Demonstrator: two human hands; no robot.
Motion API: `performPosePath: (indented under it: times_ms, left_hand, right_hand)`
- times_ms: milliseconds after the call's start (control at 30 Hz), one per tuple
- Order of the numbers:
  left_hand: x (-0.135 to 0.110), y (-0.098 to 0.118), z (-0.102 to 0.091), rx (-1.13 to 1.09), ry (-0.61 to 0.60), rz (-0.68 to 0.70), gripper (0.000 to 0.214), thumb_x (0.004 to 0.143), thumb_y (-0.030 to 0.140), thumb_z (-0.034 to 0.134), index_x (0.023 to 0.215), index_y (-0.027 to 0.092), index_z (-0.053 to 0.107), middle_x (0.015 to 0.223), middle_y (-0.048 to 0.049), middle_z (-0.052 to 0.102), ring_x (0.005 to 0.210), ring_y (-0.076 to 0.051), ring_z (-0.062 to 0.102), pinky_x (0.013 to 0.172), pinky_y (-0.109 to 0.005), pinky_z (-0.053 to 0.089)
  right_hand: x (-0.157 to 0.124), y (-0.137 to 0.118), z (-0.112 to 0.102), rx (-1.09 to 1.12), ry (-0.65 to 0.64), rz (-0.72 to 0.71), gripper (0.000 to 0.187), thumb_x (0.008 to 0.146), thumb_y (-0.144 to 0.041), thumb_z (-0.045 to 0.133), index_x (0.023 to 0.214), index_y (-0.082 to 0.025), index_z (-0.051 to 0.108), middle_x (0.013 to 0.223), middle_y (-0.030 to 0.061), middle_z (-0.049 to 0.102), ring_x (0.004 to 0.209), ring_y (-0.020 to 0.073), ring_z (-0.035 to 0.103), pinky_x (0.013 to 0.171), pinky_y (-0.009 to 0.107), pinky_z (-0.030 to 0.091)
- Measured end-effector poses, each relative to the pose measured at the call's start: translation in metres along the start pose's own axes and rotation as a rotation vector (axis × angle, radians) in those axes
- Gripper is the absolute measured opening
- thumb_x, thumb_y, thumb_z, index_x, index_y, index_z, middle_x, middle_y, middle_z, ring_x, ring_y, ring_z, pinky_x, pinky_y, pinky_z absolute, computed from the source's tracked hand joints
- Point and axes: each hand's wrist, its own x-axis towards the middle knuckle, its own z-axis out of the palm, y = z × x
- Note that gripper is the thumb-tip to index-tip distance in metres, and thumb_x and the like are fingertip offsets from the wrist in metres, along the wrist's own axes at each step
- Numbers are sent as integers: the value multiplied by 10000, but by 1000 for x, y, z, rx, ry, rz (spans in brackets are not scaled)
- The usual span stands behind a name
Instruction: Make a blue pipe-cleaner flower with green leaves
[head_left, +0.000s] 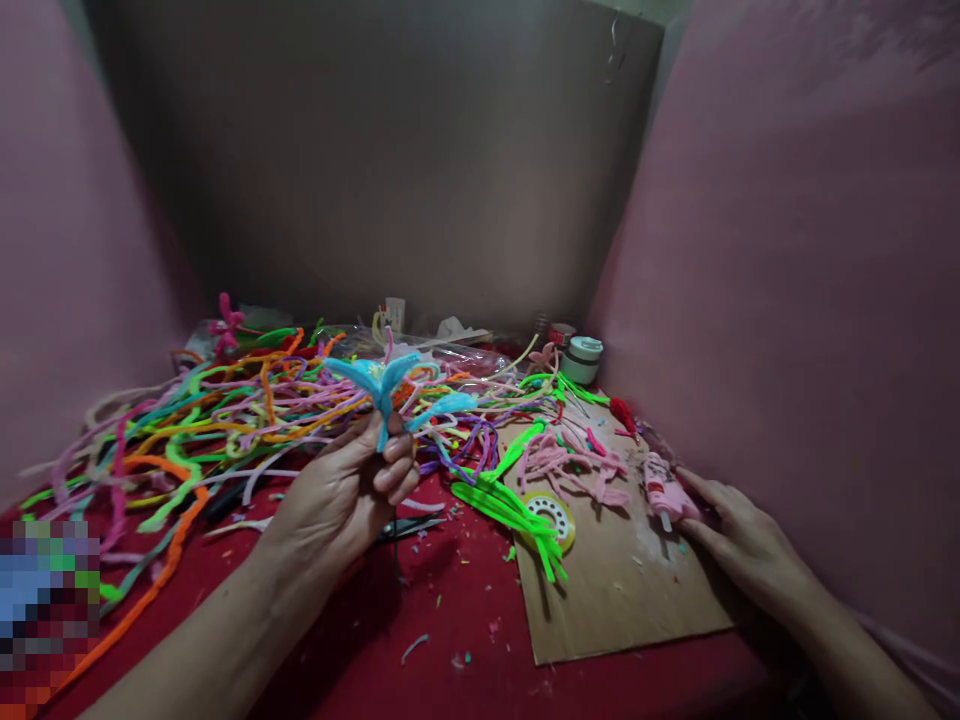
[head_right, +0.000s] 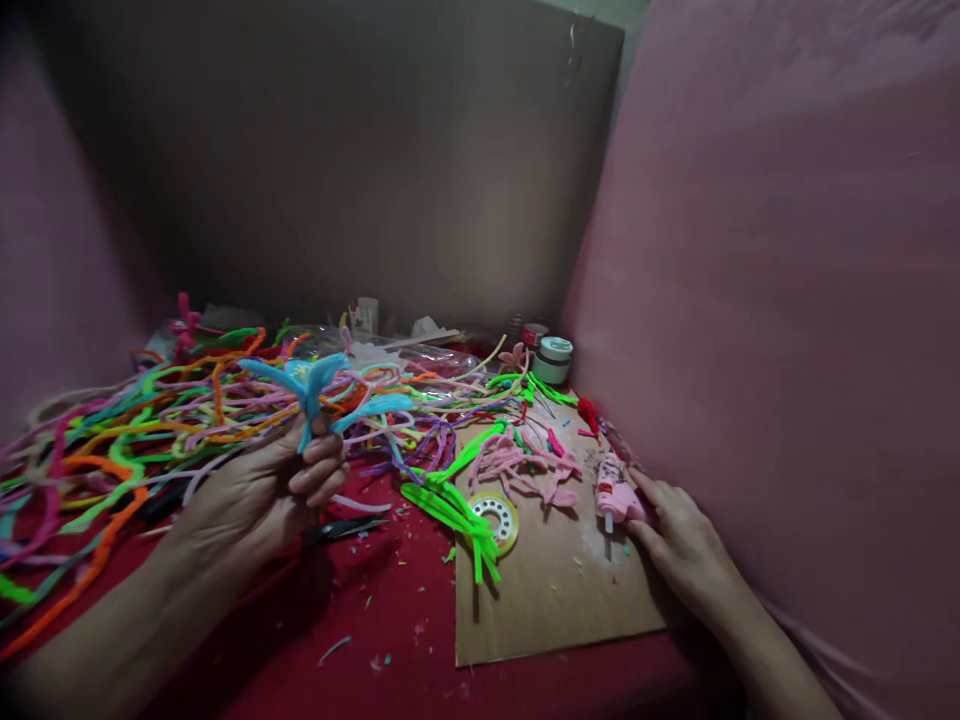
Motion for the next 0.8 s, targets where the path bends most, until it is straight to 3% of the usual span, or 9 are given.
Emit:
performPosePath:
  times_ms: [133, 233, 300, 367, 467, 533, 667, 800]
  left_hand:
    - [-3, -5, -1, -36, -22, -32, 185, 856, 82, 396, 719, 135, 508, 557, 23, 432, 379, -33, 376, 377, -147, 343]
    - [-8, -10, 2, -52, -36, -68, 139, 855, 117, 436, 743, 136, 515, 570, 28, 435, 378, -26, 354, 376, -148, 330]
    - [-13, -14, 6, -62, -62, -102, 103, 841, 132, 473, 747, 141, 514, 571, 34, 429, 381, -24, 343, 378, -150, 318]
    - [-17, -17, 9, -67, -89, -131, 77, 823, 137, 506, 746, 144, 515, 568, 40, 423, 384, -23, 343, 381, -149, 308]
    - [-22, -22, 12, -70, -99, -169, 76, 807, 131, 524, 733, 142, 513, 563, 42, 425, 379, -21, 339, 380, -150, 306]
    - [-23, -25, 12, -77, -101, -194, 87, 815, 135, 514, 728, 139, 514, 562, 41, 428, 375, -20, 336, 378, -152, 309]
    - [-25, -30, 12, -102, -122, -225, 126, 854, 181, 475, 753, 132, 532, 559, 39, 432, 369, -20, 324, 371, -156, 310]
    - [-27, -32, 15, -70, -109, -200, 111, 843, 206, 503, 763, 140, 543, 554, 42, 443, 368, -25, 330, 372, -162, 307]
  right_hand:
    - [0, -4, -4, -29, 55, -48, 419, 764, -322, 488, 1131, -153, 599, 954, 138, 643, 862, 292, 582, 754, 420, 481]
    - [0, -46, -18, 88, 176, -77, 364, 759, -321, 491, 1047, -162, 647, 1000, 148, 628, 933, 312, 560, 803, 444, 457]
    - [2, -92, -24, 378, 150, -88, 284, 777, -325, 503, 975, -219, 677, 981, 101, 649, 910, 268, 588, 789, 395, 474]
    - [4, -142, -22, 684, -19, -82, 218, 782, -340, 544, 894, -244, 705, 955, 66, 673, 921, 241, 598, 806, 359, 473]
    - [11, -207, -5, 1168, -271, 67, 218, 780, -326, 593, 936, -214, 697, 846, 45, 681, 795, 191, 605, 721, 314, 487]
    - [18, -236, 7, 1548, -283, 163, 215, 750, -294, 637, 928, -187, 691, 741, 26, 666, 691, 159, 595, 663, 289, 487]
    - [25, -261, 17, 1905, -257, 130, 73, 713, -228, 665, 765, -186, 696, 665, 14, 654, 632, 156, 598, 616, 290, 505]
    - [26, -262, 12, 1914, -190, 110, 69, 726, -201, 655, 784, -200, 693, 734, 15, 679, 701, 165, 617, 701, 322, 511]
